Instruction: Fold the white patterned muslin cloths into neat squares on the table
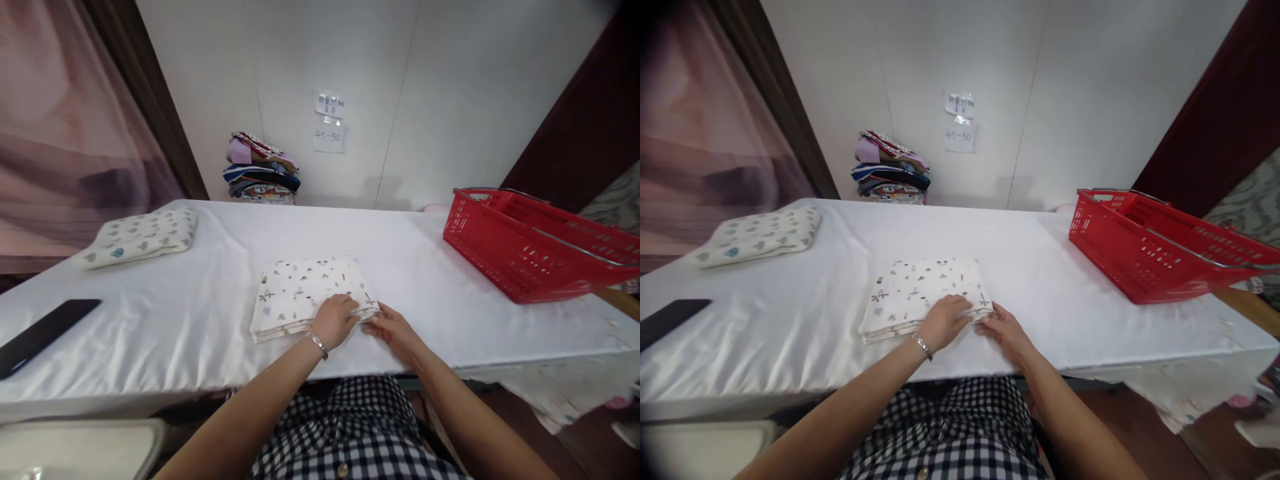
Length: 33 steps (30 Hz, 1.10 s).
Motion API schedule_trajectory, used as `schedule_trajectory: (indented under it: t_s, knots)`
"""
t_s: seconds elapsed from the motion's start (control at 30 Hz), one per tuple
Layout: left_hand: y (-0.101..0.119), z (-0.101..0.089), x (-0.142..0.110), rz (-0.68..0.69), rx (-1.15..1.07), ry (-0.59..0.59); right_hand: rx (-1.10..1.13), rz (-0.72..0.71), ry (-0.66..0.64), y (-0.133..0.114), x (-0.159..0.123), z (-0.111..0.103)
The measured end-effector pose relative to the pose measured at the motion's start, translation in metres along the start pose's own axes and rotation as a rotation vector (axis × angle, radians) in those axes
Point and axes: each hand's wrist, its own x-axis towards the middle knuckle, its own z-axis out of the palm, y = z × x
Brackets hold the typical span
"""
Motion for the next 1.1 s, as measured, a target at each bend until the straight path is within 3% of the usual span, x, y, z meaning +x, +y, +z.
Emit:
schedule_trajectory:
  t_s: [0.27,0.47,0.83,1.1]
  knots:
    - [-0.006,0.001,0.007,0.03,0.07,-0.066,-0.032,-0.061,0.107,0.012,0.01,0.002]
    - [-0.01,-0.003,0.003,0.05,0.05,-0.002,0.014,-0.05,0.206,0.014,0.012,0.0]
    - [-0.008,-0.01,-0.001,0.241,0.239,-0.107,0.037,-0.011,0.213,0.008,0.01,0.002]
    - [-0.005,-0.003,-0.006,0.226,0.264,-0.104,0.092,0.036,0.135,0.002,0.007,-0.003]
